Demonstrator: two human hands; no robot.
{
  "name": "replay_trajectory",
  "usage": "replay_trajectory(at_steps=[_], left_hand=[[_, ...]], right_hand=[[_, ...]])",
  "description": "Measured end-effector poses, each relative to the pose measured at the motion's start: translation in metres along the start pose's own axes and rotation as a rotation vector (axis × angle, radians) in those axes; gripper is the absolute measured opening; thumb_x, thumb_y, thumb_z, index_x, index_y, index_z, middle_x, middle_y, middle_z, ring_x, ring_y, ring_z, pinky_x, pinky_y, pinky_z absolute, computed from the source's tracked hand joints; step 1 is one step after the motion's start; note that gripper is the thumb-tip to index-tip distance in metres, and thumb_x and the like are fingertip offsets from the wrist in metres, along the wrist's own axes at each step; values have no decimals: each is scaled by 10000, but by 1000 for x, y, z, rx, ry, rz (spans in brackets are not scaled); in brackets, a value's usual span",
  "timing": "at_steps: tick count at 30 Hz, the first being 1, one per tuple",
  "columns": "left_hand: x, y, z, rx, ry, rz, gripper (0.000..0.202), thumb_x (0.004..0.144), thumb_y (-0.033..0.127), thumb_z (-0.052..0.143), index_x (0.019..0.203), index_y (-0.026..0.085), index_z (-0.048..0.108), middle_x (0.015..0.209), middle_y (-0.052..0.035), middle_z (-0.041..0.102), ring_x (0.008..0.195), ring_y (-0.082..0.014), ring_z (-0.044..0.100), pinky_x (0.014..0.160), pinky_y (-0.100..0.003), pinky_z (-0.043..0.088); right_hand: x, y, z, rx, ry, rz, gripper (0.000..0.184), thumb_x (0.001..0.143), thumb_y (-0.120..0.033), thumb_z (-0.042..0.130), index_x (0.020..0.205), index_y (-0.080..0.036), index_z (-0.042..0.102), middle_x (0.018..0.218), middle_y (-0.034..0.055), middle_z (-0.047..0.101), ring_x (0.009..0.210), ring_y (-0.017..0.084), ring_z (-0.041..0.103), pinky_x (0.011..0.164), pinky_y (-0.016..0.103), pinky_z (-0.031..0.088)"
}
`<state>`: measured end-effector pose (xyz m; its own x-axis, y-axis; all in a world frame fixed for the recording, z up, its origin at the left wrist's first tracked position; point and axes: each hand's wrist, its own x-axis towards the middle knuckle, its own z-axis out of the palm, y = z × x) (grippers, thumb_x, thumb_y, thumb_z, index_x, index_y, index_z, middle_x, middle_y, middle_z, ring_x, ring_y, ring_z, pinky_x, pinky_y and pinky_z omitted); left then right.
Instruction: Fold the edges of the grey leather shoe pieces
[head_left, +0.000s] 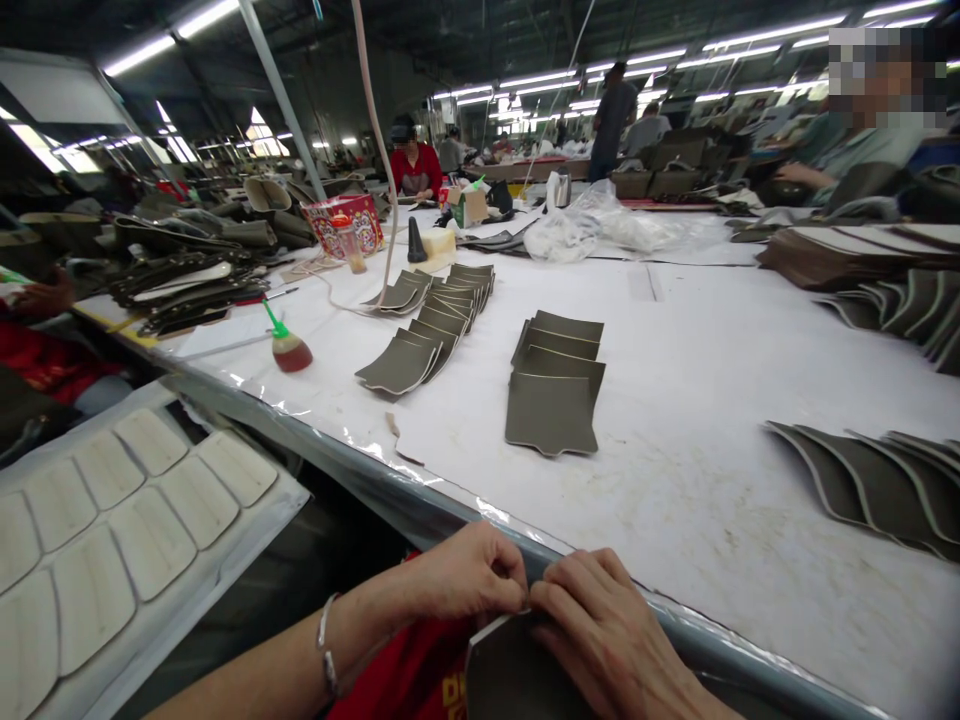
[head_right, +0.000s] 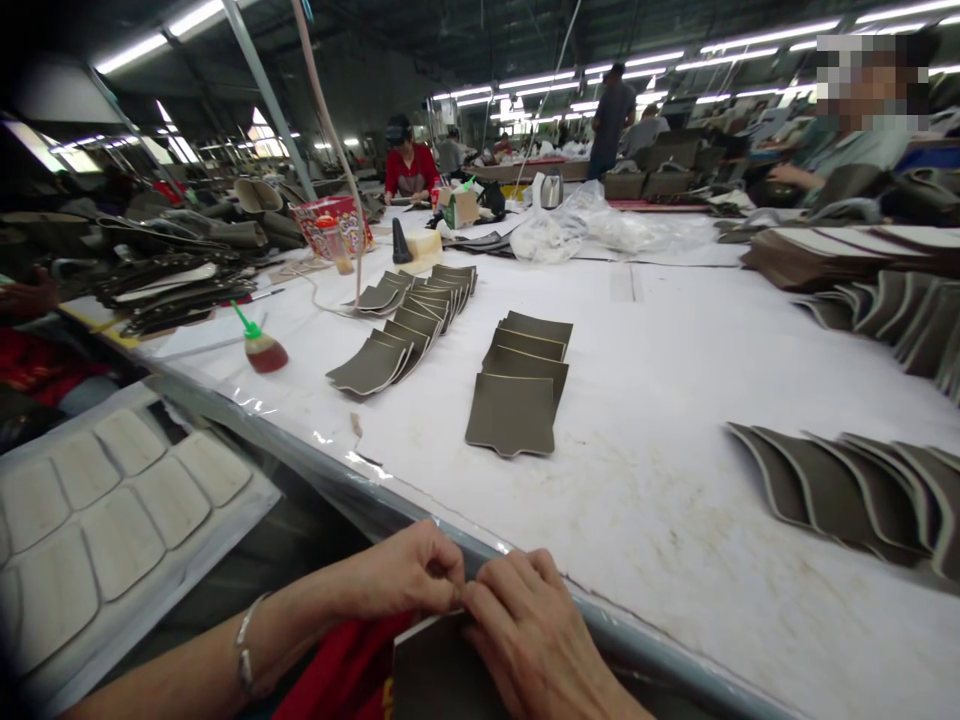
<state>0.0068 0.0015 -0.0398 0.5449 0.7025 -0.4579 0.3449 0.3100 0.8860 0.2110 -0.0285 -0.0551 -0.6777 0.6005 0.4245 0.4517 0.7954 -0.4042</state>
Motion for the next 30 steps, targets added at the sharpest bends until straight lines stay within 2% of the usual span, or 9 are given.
replay_trajectory(at_steps=[7, 11, 14, 17, 20, 22, 25, 27, 30], left_hand=[[1, 3, 4, 174, 10, 42, 56, 604, 194, 526, 599, 156, 567, 524, 60, 415, 524, -93, 350, 488, -221, 245], [-1, 17, 8, 402, 65, 120, 117, 625, 153, 558, 533, 168, 489, 510, 68, 315, 541, -97, 308, 514, -244, 199], [-3, 31, 1, 536, 104, 143, 170, 670, 136, 553, 521, 176, 482, 502, 61, 324, 550, -113, 311, 553, -257, 224], [-9, 46, -16, 587, 158, 100, 155, 672, 106, 527, 536, 179, 519, 496, 54, 382, 544, -120, 340, 556, -255, 241], [-15, 54, -29, 541, 117, 79, 118, 651, 93, 517, 567, 169, 551, 505, 62, 415, 538, -104, 373, 531, -234, 240], [-18, 50, -31, 468, 39, 88, 101, 668, 111, 528, 591, 162, 569, 518, 67, 412, 539, -93, 365, 517, -223, 239], [-18, 28, -25, 316, -78, 84, 128, 734, 214, 576, 624, 149, 587, 542, 65, 383, 545, -86, 330, 503, -209, 246], [-21, 9, -20, 195, -124, 60, 242, 801, 347, 572, 690, 137, 617, 579, 51, 422, 549, -88, 360, 510, -199, 294], [-31, -12, -16, 22, -99, 46, 496, 912, 535, 436, 867, 103, 675, 684, -7, 549, 558, -109, 472, 526, -213, 390]], right_hand=[[9, 4, -9, 101, -109, 118, 176, 858, -95, 693, 842, -215, 565, 894, -1, 593, 843, 204, 507, 749, 346, 341], [21, 5, -19, 85, -283, 195, 131, 874, -132, 698, 867, -218, 599, 998, 20, 612, 961, 226, 516, 832, 384, 392], [25, -3, -22, 38, -325, 174, 154, 837, -120, 709, 849, -206, 583, 983, 30, 625, 923, 233, 528, 806, 394, 417], [27, -17, -25, 10, -207, 31, 279, 759, -202, 805, 791, -215, 528, 928, 10, 640, 847, 223, 543, 737, 375, 417], [32, -28, -34, 45, -69, -127, 368, 770, -260, 823, 765, -229, 456, 884, -26, 643, 816, 198, 558, 729, 357, 421], [35, -31, -41, 117, -83, -85, 317, 830, -166, 732, 783, -236, 426, 906, -20, 640, 844, 194, 569, 752, 347, 443], [31, -28, -39, 194, -135, 47, 249, 859, -51, 567, 812, -242, 415, 978, 27, 633, 913, 212, 583, 785, 352, 490], [22, -25, -30, 221, -153, 80, 225, 868, -36, 522, 850, -241, 433, 1013, 44, 628, 929, 211, 592, 801, 350, 518], [6, -23, -13, 275, -154, 130, 228, 894, -25, 480, 976, -237, 477, 1057, 48, 621, 964, 197, 598, 852, 338, 535]])
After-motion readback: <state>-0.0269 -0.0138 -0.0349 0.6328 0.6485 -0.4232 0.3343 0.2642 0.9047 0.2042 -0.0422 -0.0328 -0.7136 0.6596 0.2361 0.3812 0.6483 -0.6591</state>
